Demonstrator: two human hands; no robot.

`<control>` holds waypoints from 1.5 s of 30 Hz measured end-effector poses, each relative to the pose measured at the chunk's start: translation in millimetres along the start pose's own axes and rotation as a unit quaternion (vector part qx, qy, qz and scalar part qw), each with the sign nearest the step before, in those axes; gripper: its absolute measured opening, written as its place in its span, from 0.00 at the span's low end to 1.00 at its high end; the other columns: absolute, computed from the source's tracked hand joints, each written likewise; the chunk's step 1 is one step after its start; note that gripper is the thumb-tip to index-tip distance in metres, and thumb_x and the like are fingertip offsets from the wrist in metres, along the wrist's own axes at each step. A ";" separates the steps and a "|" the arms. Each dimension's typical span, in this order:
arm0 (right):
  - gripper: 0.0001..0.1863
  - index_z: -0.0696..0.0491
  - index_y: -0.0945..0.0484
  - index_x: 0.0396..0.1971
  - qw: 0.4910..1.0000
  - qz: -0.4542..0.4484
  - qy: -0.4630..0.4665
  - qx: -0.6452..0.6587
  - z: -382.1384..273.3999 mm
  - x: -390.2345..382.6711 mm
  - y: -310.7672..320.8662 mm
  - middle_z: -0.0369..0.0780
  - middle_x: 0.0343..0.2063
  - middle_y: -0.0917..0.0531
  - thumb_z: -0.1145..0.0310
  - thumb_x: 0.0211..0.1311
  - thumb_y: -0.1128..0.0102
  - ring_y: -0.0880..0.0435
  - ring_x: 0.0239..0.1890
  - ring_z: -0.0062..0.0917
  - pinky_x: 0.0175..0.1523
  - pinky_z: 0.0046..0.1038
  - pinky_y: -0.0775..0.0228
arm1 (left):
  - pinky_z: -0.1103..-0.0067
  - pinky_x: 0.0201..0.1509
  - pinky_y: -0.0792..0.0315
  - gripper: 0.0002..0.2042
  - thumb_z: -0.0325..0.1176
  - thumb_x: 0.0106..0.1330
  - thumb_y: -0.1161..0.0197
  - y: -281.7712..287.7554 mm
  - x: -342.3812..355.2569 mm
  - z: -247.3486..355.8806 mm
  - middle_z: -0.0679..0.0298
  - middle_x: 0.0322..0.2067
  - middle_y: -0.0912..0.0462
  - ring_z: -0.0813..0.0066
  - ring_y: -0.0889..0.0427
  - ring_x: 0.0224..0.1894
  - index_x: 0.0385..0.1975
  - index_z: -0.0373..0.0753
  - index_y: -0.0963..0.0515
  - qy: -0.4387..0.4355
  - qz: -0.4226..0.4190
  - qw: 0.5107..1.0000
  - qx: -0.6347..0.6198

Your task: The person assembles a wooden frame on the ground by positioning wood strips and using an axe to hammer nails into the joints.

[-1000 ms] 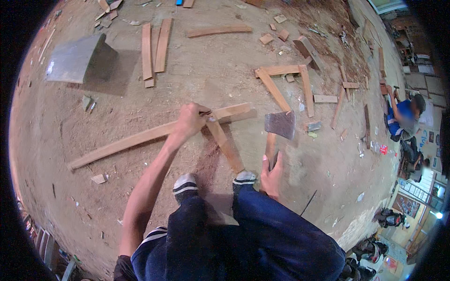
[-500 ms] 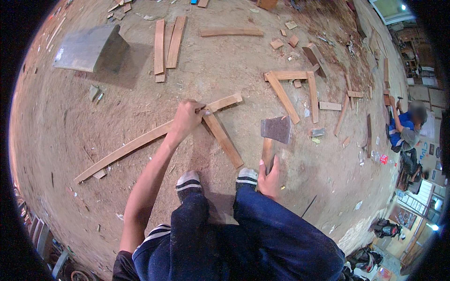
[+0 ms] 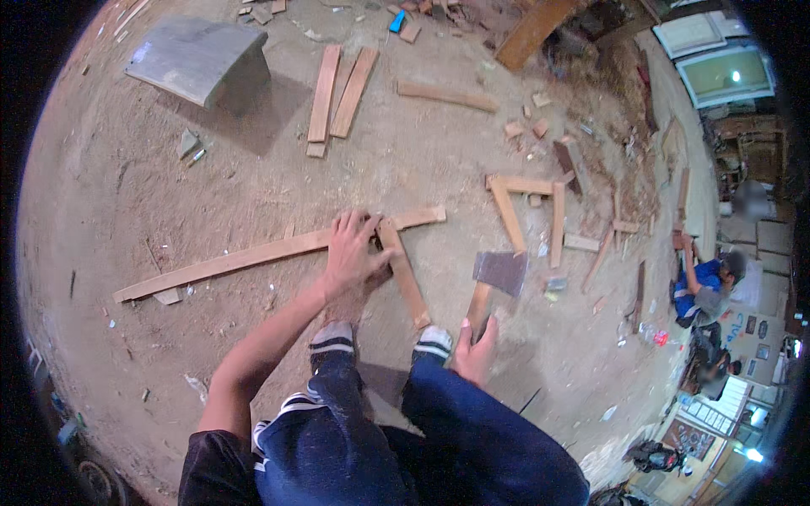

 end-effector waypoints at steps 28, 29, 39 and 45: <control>0.35 0.65 0.38 0.67 0.998 -0.030 0.017 0.047 -3.7 -17.4 -34.2 0.65 0.56 0.25 0.56 0.70 0.42 0.25 0.61 0.56 0.65 0.45 0.35 | 0.58 0.72 0.46 0.44 0.48 0.56 0.27 -9.3 -14.9 -1.3 0.48 0.64 0.33 0.48 0.38 0.69 0.69 0.32 0.40 0.010 -0.002 0.998 -0.061; 0.35 0.65 0.38 0.67 0.998 -0.031 0.011 0.047 -3.0 -16.7 -32.9 0.65 0.56 0.25 0.56 0.70 0.42 0.25 0.61 0.56 0.65 0.45 0.35 | 0.60 0.69 0.43 0.40 0.48 0.58 0.28 -9.7 -15.0 2.3 0.50 0.61 0.30 0.50 0.34 0.65 0.66 0.32 0.36 0.003 0.013 0.998 -0.059; 0.36 0.70 0.38 0.65 0.997 -0.054 -0.025 0.044 -3.0 -12.8 -28.4 0.66 0.56 0.25 0.58 0.68 0.39 0.26 0.62 0.54 0.67 0.42 0.36 | 0.61 0.66 0.42 0.37 0.46 0.55 0.26 -7.6 -8.6 1.5 0.52 0.57 0.28 0.53 0.32 0.61 0.61 0.32 0.30 0.018 -0.004 0.999 -0.033; 0.37 0.65 0.38 0.67 0.998 -0.048 -0.031 0.011 3.8 -10.6 -20.5 0.65 0.58 0.27 0.52 0.70 0.43 0.28 0.64 0.57 0.67 0.45 0.36 | 0.62 0.66 0.43 0.36 0.43 0.55 0.26 -4.7 2.1 17.6 0.51 0.56 0.27 0.53 0.31 0.60 0.61 0.32 0.31 0.007 -0.027 0.999 -0.024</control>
Point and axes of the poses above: each hand's wrist, its own x-axis towards the middle knuckle, its own y-axis out of the back of the hand, z = x × y, the point moved 2 cm from there along x, towards the middle knuckle
